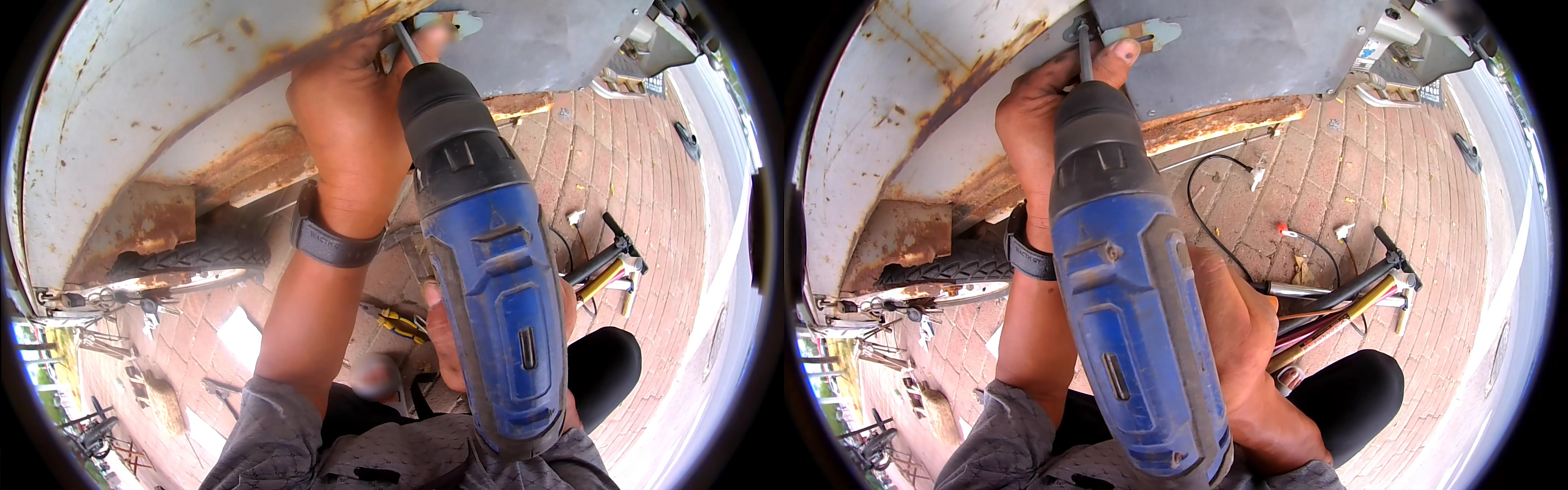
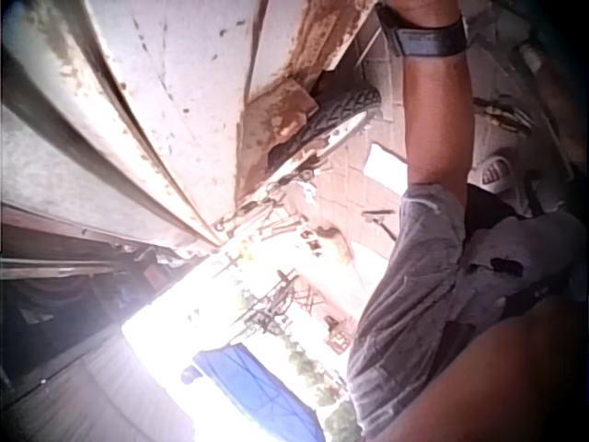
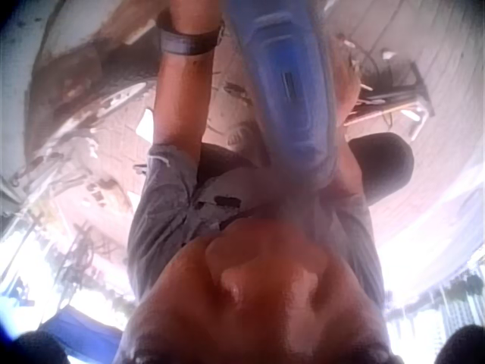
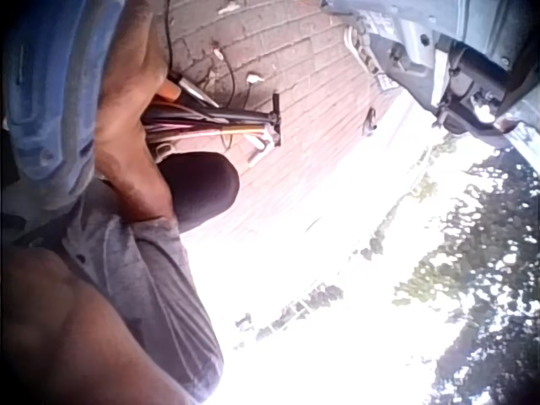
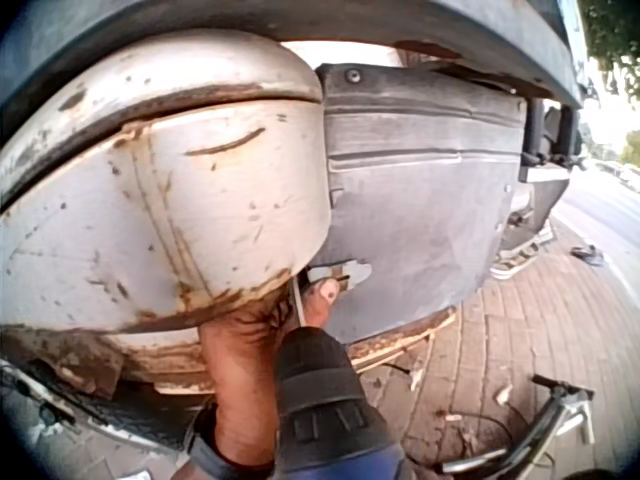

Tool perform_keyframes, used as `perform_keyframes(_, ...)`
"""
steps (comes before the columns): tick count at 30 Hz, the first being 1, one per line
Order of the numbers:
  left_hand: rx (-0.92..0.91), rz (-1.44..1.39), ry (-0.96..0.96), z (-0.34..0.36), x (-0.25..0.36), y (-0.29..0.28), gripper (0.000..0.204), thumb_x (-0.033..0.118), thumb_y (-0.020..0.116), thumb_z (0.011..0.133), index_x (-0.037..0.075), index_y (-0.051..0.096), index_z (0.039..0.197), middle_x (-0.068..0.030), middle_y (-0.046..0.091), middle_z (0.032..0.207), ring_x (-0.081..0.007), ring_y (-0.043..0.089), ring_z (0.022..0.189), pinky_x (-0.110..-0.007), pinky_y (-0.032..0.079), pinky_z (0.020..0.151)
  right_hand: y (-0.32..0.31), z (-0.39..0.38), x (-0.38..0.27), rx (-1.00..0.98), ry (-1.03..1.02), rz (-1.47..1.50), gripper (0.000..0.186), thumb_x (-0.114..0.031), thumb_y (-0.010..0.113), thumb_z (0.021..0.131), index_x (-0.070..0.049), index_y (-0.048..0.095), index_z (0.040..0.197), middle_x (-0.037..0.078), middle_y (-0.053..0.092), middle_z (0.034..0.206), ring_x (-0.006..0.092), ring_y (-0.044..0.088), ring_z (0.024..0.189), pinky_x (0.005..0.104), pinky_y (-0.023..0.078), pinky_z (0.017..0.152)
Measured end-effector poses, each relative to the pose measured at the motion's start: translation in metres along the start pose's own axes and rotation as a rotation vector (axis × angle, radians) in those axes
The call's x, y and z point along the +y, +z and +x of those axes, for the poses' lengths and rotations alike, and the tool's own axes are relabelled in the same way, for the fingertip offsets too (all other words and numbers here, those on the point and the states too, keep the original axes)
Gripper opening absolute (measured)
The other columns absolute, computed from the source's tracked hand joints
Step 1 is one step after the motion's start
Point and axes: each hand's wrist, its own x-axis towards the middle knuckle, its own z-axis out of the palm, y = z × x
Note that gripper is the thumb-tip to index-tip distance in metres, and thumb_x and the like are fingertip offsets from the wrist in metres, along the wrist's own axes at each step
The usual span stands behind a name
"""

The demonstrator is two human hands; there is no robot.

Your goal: The person uses a cordless drill to remove and install screws on a vehicle's undercarriage. They handle a small plastic bag containing screws and repeatedly position the drill to fasten components.

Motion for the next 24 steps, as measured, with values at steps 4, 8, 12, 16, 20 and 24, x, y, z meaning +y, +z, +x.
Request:
perform_keyframes(4,0.012,0.006,-0.008,-0.001,0.000,0.000,0.026,0.022,0.086,0.086,0.000,0.075,0.077,0.0071,0.051,0.060,-0.0040,0.042,0.055,-0.024,0.033,0.050,-0.003,0.001,-0.005,-0.031,0.040,0.006,0.036,-0.012,0.080,0.087,0.008,0.064,0.113,0.012,0.072,0.087,0.0162,0.071,0.074,0.0290,0.055,0.065)
perform_keyframes(8,0.016,-0.016,0.010,-0.001,0.000,0.002,0.023,0.022,0.086,0.086,0.001,0.078,0.081,0.0073,0.051,0.060,-0.0040,0.042,0.055,-0.024,0.033,0.050,-0.004,0.001,-0.010,-0.031,0.146,0.059,0.036,-0.012,0.080,0.087,0.008,0.064,0.111,0.013,0.071,0.086,0.0160,0.071,0.073,0.0290,0.055,0.064)
perform_keyframes(12,0.021,0.018,-0.008,-0.002,0.001,0.001,0.022,0.021,0.086,0.086,0.001,0.078,0.082,0.0074,0.051,0.060,-0.0038,0.042,0.055,-0.024,0.033,0.050,-0.003,0.003,-0.006,-0.023,0.017,-0.032,0.035,-0.012,0.080,0.086,0.007,0.064,0.110,0.013,0.071,0.085,0.0169,0.071,0.073,0.0295,0.055,0.063)
perform_keyframes(16,0.004,-0.012,0.002,0.000,0.001,0.001,0.022,0.021,0.085,0.087,0.001,0.079,0.083,0.0075,0.051,0.060,-0.0036,0.042,0.055,-0.024,0.032,0.050,-0.003,0.003,-0.005,0.007,0.017,0.060,0.034,-0.011,0.081,0.086,0.007,0.064,0.109,0.013,0.071,0.085,0.0174,0.072,0.073,0.0298,0.055,0.063)
perform_keyframes(20,0.032,0.030,-0.036,-0.002,0.001,0.002,0.023,0.022,0.085,0.087,0.001,0.078,0.081,0.0075,0.051,0.059,-0.0036,0.042,0.054,-0.024,0.032,0.050,-0.003,0.002,-0.012,-0.026,0.263,0.110,0.025,-0.019,0.082,0.082,-0.004,0.068,0.098,0.005,0.071,0.082,0.0198,0.069,0.070,0.0318,0.053,0.066)
perform_keyframes(24,-0.014,0.016,0.013,0.000,0.000,-0.001,0.023,0.023,0.085,0.087,0.001,0.078,0.082,0.0074,0.052,0.060,-0.0036,0.043,0.054,-0.024,0.033,0.050,-0.002,0.004,-0.015,-0.007,0.301,0.073,0.019,-0.022,0.082,0.081,-0.010,0.070,0.091,0.001,0.070,0.080,0.0212,0.067,0.067,0.0343,0.051,0.065)
